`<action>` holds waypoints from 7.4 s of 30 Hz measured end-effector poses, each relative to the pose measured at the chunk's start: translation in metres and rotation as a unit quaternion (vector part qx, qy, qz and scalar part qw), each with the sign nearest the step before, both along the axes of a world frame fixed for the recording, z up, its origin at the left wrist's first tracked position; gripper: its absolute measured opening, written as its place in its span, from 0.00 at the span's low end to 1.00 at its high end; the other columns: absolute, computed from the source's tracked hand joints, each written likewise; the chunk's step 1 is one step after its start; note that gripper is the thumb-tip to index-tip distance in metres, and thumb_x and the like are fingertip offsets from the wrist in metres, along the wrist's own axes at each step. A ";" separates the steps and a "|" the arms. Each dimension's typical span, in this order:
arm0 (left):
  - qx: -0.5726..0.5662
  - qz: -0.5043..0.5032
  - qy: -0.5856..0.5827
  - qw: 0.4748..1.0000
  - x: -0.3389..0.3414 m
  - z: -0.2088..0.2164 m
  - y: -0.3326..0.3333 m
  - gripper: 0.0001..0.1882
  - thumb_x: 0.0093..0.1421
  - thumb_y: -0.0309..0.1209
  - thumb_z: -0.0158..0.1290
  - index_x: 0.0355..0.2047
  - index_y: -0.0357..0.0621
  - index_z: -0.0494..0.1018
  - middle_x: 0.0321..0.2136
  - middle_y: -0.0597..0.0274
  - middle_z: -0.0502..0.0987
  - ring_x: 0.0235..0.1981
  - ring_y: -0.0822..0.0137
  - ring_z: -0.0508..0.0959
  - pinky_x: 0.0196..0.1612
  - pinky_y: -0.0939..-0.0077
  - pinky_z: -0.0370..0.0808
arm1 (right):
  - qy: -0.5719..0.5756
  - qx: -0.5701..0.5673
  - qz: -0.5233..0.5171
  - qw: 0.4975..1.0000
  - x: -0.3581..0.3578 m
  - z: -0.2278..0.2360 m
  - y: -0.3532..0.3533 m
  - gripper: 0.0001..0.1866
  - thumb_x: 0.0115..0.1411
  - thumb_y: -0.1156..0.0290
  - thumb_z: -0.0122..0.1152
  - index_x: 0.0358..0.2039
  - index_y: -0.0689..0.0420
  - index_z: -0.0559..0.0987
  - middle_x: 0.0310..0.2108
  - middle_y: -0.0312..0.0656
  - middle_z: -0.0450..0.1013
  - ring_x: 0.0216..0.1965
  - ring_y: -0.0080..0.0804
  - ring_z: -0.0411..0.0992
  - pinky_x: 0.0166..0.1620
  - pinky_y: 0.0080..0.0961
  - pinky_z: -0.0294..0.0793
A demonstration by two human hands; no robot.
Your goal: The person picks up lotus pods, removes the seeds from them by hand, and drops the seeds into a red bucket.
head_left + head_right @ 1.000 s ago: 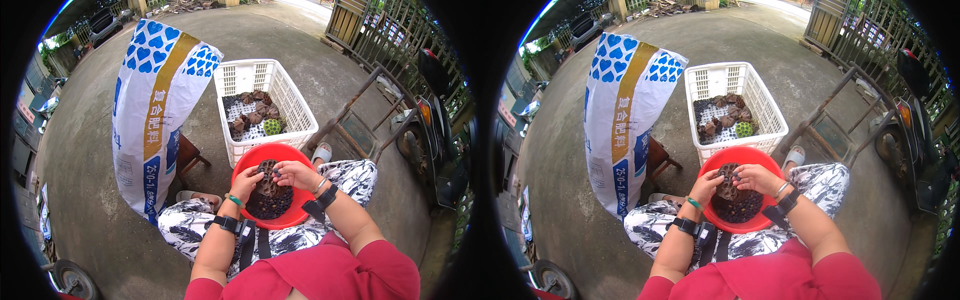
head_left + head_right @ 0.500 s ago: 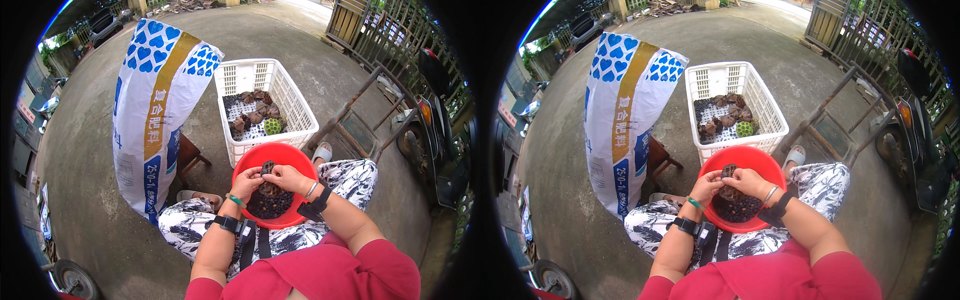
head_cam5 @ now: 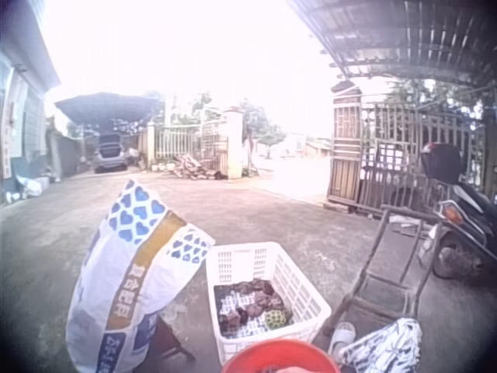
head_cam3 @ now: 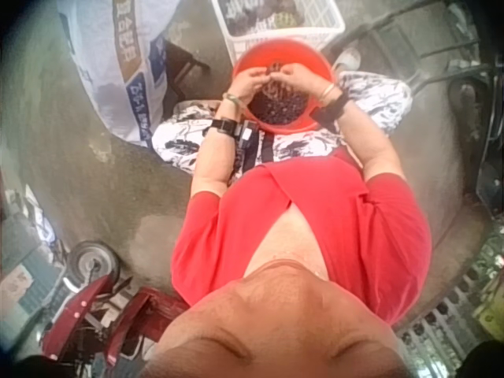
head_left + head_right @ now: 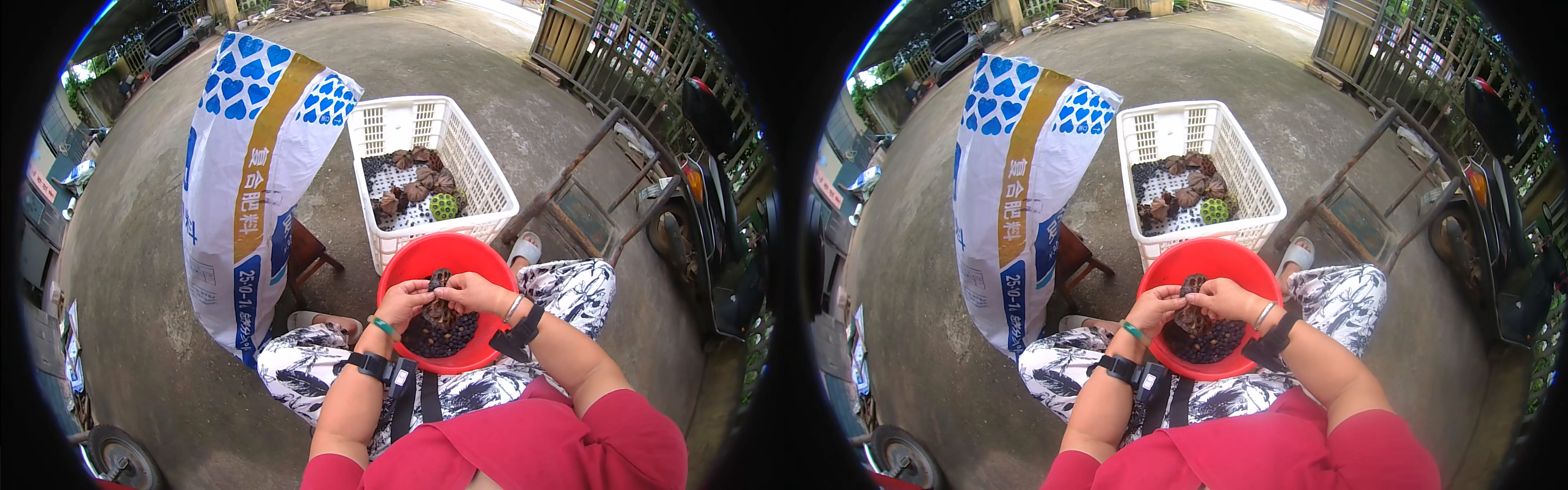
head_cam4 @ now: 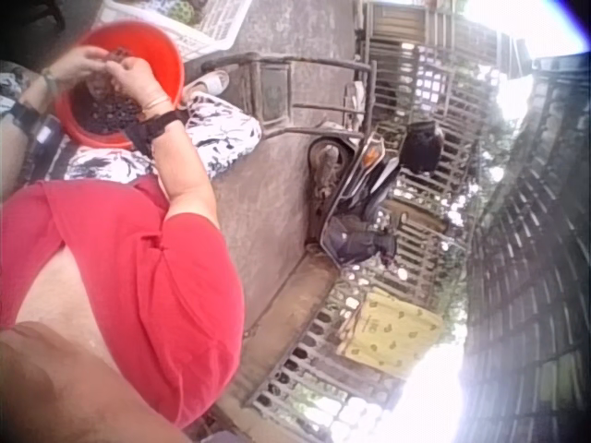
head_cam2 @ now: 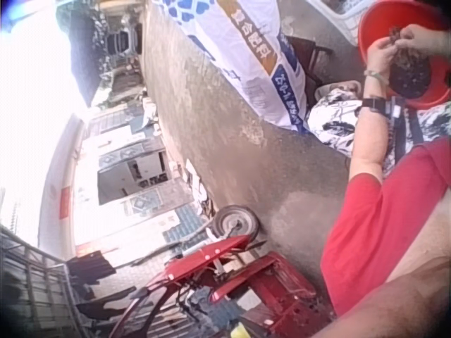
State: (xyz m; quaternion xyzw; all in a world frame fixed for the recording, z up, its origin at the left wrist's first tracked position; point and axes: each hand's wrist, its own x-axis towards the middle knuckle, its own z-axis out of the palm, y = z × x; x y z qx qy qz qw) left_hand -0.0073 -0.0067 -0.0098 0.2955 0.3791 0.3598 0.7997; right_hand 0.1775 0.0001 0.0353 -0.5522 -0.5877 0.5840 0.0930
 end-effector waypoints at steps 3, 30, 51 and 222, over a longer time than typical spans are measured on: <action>-0.006 0.009 -0.014 1.000 -0.002 0.008 0.000 0.13 0.51 0.24 0.54 0.38 0.37 0.70 0.33 0.64 0.74 0.35 0.72 0.74 0.40 0.80 0.70 | 0.119 -0.038 -0.035 0.991 0.009 0.000 0.001 0.17 0.58 0.58 0.50 0.27 0.61 0.72 0.20 0.35 0.70 0.19 0.19 0.66 0.22 0.13 0.66; 0.023 -0.034 0.018 0.999 0.002 0.004 0.005 0.09 0.53 0.24 0.50 0.36 0.38 0.71 0.30 0.66 0.74 0.29 0.75 0.73 0.35 0.86 0.68 | 0.093 -0.012 0.049 0.994 0.011 0.007 0.002 0.12 0.62 0.64 0.44 0.30 0.60 0.70 0.22 0.32 0.67 0.22 0.17 0.65 0.26 0.14 0.68; 0.003 0.164 -0.123 0.979 -0.023 0.055 -0.007 0.14 0.55 0.25 0.47 0.43 0.40 0.66 0.37 0.61 0.73 0.37 0.69 0.73 0.40 0.77 0.71 | 0.233 -0.063 -0.159 0.957 0.008 0.058 -0.005 0.17 0.56 0.72 0.53 0.46 0.57 0.67 0.39 0.36 0.70 0.38 0.24 0.69 0.36 0.21 0.73; -0.045 0.062 -0.095 0.993 0.036 0.029 -0.009 0.16 0.51 0.27 0.52 0.41 0.38 0.69 0.35 0.58 0.75 0.35 0.65 0.76 0.39 0.71 0.73 | 0.054 0.167 -0.149 0.973 0.067 -0.002 0.001 0.10 0.55 0.65 0.50 0.28 0.59 0.71 0.23 0.36 0.70 0.24 0.22 0.69 0.25 0.17 0.67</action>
